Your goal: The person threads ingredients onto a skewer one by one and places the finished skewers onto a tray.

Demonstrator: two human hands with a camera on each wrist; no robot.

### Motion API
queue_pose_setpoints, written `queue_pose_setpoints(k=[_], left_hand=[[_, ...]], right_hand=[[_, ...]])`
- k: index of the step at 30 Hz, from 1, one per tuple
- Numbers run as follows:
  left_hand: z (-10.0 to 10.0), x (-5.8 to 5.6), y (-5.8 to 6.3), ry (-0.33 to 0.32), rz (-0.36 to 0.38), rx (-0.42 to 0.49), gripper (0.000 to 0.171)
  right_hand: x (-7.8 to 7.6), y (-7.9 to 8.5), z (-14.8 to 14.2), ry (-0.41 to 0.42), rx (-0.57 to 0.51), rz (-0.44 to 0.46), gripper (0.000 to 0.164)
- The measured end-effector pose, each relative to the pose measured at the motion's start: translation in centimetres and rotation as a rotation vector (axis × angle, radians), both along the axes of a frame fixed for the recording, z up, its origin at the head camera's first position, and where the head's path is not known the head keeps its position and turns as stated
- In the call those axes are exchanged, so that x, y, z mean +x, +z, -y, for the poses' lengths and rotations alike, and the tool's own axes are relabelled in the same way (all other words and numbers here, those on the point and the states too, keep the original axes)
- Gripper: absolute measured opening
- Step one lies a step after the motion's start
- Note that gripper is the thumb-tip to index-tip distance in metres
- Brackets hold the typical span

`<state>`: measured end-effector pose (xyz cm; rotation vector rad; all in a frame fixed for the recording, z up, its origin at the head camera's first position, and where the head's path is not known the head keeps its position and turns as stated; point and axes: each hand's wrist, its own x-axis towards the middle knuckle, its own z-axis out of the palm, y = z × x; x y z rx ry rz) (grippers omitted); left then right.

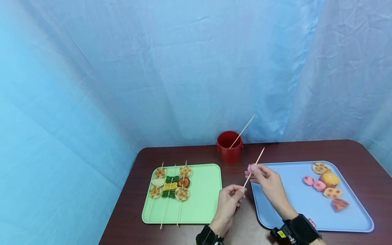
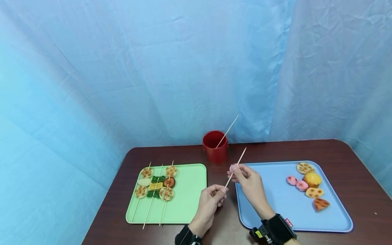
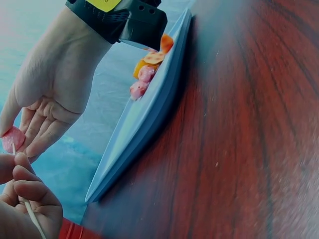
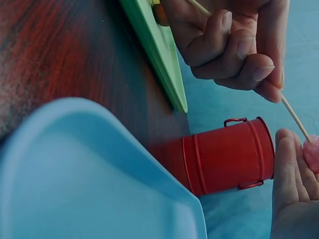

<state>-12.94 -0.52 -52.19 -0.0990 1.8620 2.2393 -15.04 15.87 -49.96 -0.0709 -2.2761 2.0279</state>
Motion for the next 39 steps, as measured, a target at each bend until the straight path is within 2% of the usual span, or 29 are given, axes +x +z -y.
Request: queue_pose_setpoints(k=[8,16,27,34,39], left_hand=[[0.0,0.2,-0.2,-0.007,0.006,0.027,0.014],[-0.5,0.0,-0.1,0.012,0.002,0.090,0.012],[-0.3,0.0,0.0,0.013,0.033,0.069,0.006],[-0.2,-0.1,-0.1,0.027,0.007,0.082,0.006],[0.1,-0.1,-0.1,0.013,-0.005,0.059,0.008]], right_hand=[[0.4,0.1,0.4,-0.046,0.010,0.030,0.049],[1.2,-0.5,2.0,-0.016,0.063,0.056,0.043],[1.5,-0.6,2.3,-0.023,0.065,0.091,0.043],[1.7,-1.1,2.5,-0.023,0.139,0.091,0.032],[1.7,-0.9,2.4,0.004,0.116,0.075,0.033]])
